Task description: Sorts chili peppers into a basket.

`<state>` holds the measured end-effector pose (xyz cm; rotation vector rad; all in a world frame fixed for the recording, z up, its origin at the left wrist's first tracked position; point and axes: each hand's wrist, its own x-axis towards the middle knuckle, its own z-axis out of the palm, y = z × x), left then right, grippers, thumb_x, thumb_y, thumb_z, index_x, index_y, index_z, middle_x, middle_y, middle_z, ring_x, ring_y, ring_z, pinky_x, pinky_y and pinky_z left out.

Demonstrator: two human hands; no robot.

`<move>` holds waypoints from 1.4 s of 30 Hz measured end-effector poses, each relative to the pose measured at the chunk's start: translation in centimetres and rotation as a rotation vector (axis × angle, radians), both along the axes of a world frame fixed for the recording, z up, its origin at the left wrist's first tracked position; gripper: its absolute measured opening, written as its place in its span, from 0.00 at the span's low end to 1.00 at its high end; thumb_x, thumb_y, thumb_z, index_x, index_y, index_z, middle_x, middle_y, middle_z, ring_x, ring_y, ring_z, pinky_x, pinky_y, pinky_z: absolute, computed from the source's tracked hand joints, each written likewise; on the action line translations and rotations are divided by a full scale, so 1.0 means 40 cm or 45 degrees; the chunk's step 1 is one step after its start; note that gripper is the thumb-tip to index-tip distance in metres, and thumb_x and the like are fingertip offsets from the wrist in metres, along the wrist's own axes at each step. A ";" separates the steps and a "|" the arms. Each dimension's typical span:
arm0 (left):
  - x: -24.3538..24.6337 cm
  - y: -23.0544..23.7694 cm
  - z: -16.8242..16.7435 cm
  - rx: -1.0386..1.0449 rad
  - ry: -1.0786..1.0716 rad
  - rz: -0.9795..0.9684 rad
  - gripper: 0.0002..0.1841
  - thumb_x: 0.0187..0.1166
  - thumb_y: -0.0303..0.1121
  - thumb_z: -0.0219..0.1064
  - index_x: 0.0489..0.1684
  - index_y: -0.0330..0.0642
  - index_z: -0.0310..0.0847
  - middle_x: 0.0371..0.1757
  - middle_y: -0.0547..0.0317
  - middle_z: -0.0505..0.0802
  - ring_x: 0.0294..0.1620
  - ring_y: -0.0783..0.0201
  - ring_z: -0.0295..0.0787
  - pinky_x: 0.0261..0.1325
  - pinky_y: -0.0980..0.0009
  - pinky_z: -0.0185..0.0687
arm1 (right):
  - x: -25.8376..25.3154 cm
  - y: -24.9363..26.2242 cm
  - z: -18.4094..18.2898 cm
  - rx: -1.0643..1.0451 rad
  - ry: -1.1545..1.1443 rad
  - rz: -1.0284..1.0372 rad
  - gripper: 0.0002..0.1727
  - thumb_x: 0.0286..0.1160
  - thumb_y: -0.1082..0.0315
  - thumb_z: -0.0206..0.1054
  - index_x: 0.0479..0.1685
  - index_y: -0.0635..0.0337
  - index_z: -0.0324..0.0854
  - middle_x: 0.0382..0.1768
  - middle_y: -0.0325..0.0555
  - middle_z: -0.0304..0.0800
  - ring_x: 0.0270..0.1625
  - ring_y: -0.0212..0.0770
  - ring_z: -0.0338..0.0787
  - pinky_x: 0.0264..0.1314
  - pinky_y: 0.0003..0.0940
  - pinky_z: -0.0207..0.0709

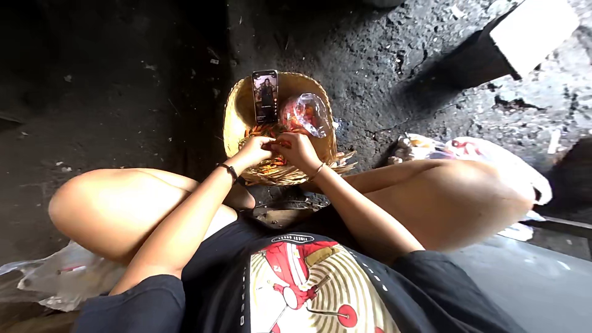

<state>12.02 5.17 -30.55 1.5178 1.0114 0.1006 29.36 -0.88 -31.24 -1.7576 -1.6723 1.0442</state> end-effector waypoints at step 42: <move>-0.007 0.001 0.052 -0.457 -0.760 0.530 0.05 0.87 0.25 0.61 0.47 0.40 0.83 0.38 0.63 0.93 0.40 0.72 0.92 0.54 0.75 0.89 | 0.022 0.007 0.060 -0.335 1.631 -0.380 0.15 0.93 0.59 0.51 0.37 0.48 0.79 0.16 0.24 0.65 0.15 0.21 0.60 0.18 0.16 0.56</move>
